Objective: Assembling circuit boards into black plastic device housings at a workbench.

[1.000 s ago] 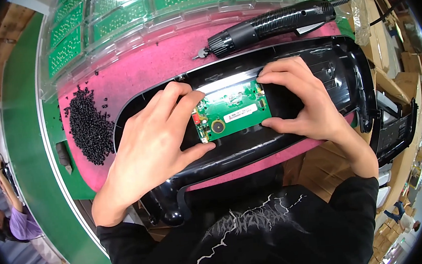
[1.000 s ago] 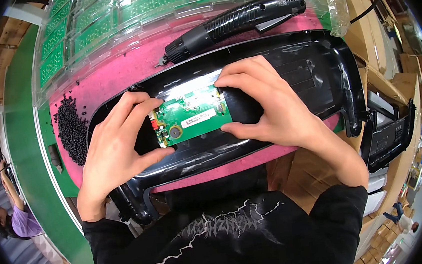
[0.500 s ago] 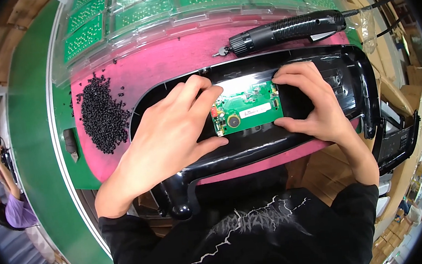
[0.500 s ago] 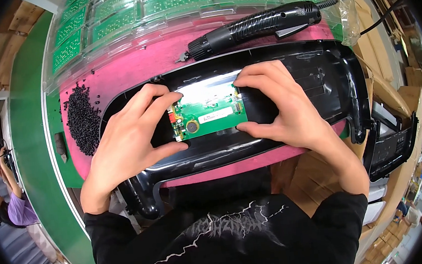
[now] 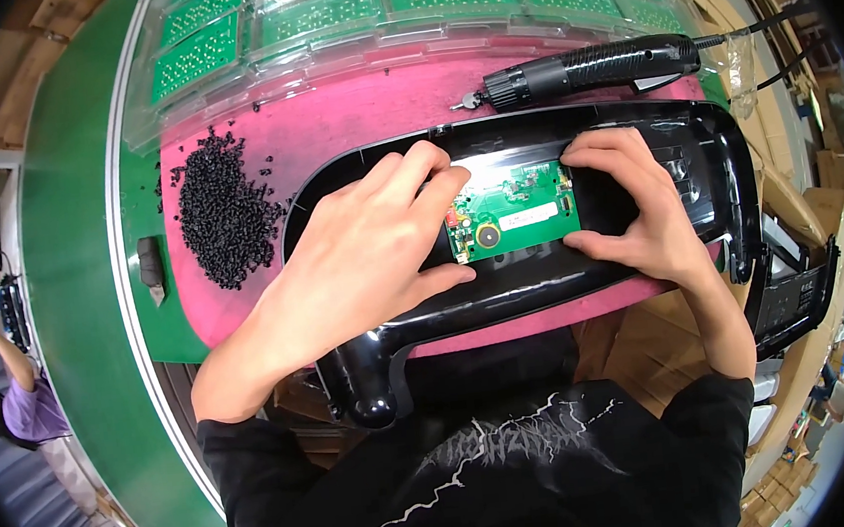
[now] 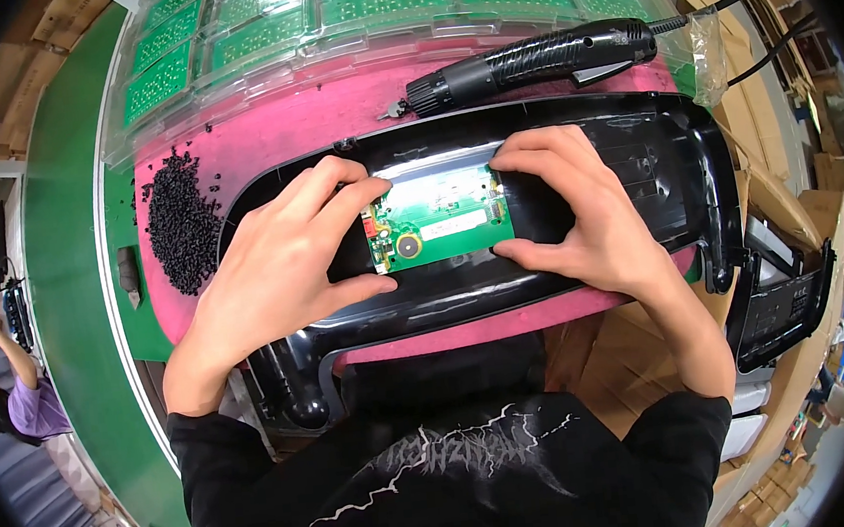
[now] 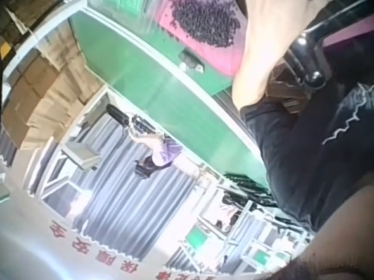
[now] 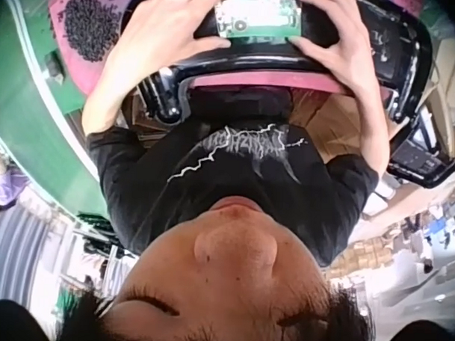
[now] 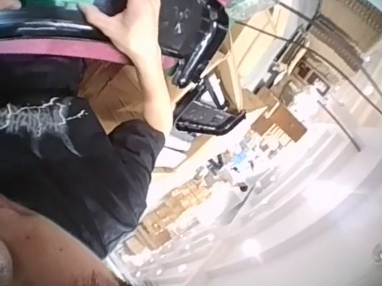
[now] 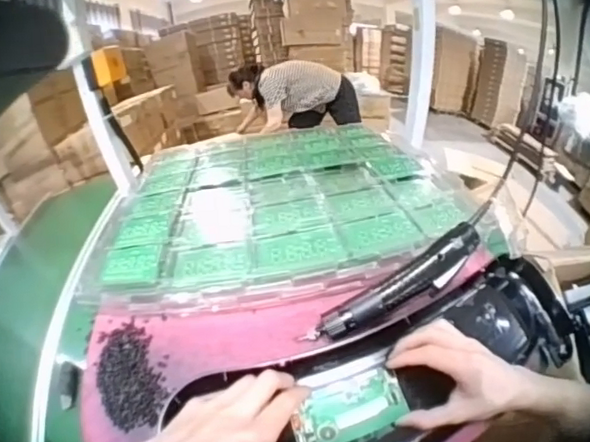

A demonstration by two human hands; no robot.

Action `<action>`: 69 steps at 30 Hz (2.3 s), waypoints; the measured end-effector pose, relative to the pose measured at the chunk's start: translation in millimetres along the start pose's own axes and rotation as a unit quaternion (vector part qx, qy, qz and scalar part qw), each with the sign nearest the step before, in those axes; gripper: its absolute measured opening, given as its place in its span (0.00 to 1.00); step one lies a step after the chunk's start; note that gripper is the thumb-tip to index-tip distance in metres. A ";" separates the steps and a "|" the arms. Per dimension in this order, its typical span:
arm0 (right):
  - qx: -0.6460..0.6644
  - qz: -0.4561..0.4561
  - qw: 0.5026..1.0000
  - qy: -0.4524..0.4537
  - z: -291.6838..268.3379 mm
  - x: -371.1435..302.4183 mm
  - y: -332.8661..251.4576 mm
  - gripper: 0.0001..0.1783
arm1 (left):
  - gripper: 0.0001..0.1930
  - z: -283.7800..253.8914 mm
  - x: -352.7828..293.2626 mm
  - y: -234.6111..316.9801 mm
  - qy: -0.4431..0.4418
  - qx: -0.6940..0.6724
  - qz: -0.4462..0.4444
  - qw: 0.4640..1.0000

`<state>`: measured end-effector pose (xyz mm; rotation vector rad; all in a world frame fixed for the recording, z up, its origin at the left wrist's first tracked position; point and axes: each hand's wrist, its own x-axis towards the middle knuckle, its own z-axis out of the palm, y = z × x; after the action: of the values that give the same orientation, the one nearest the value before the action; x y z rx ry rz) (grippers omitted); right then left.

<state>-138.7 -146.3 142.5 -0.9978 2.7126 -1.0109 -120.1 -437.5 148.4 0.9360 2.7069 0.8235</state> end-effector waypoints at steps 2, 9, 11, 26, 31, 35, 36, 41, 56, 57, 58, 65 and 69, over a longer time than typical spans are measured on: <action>-0.002 0.001 1.000 -0.001 -1.0 0.0 -0.8 0.35 | 0.35 0.2 0.2 0.2 0.001 0.002 0.002 1.000; -0.083 0.086 0.972 0.201 -31.6 7.1 -13.1 0.30 | 0.36 -5.4 -4.4 1.5 0.047 -0.007 -0.004 0.999; -0.268 0.084 0.929 0.240 -59.2 10.4 7.9 0.25 | 0.27 -14.0 -3.0 3.6 0.079 -0.061 -0.045 0.994; 0.249 -0.016 0.923 0.292 -16.5 100.2 -3.1 0.30 | 0.05 -45.2 -36.3 -71.0 0.065 0.130 -0.266 0.953; 0.579 0.064 0.784 0.213 -6.4 117.4 -5.0 0.20 | 0.03 -43.7 -36.0 -75.1 0.072 0.138 -0.243 0.958; 0.613 0.028 0.755 0.232 -6.8 111.9 -7.8 0.22 | 0.04 -46.7 -32.3 -68.9 0.076 0.154 -0.248 0.953; 0.606 -0.020 0.759 0.236 -9.2 108.7 -7.9 0.23 | 0.04 -46.9 -30.6 -68.7 0.074 0.142 -0.252 0.954; 0.600 -0.142 0.752 0.233 -26.3 92.7 -35.1 0.28 | 0.06 -42.3 -38.8 -61.8 0.109 0.175 -0.200 0.958; 0.628 -0.162 0.697 0.308 -39.3 58.7 -75.9 0.32 | 0.05 -53.8 -19.0 -53.1 0.195 0.118 -0.154 0.961; 0.648 -0.160 0.681 0.299 -39.7 58.3 -74.1 0.32 | 0.05 -53.9 -13.0 -44.4 0.211 -0.013 -0.119 0.970; 0.666 -0.146 0.667 0.301 -37.1 59.9 -75.8 0.32 | 0.05 -55.6 -9.7 -33.4 0.228 -0.140 -0.085 0.960; 0.682 -0.132 0.658 0.291 -16.4 65.1 -97.0 0.25 | 0.10 -26.2 2.8 -1.7 0.172 -0.417 0.051 0.891; 0.696 -0.171 0.652 0.247 -16.5 60.4 -97.1 0.27 | 0.06 -17.5 1.0 0.0 0.122 -0.537 -0.015 0.835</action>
<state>-137.3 -228.9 223.2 -0.8127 0.9614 -2.9269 -126.5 -444.8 163.1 0.4974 1.8099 2.1894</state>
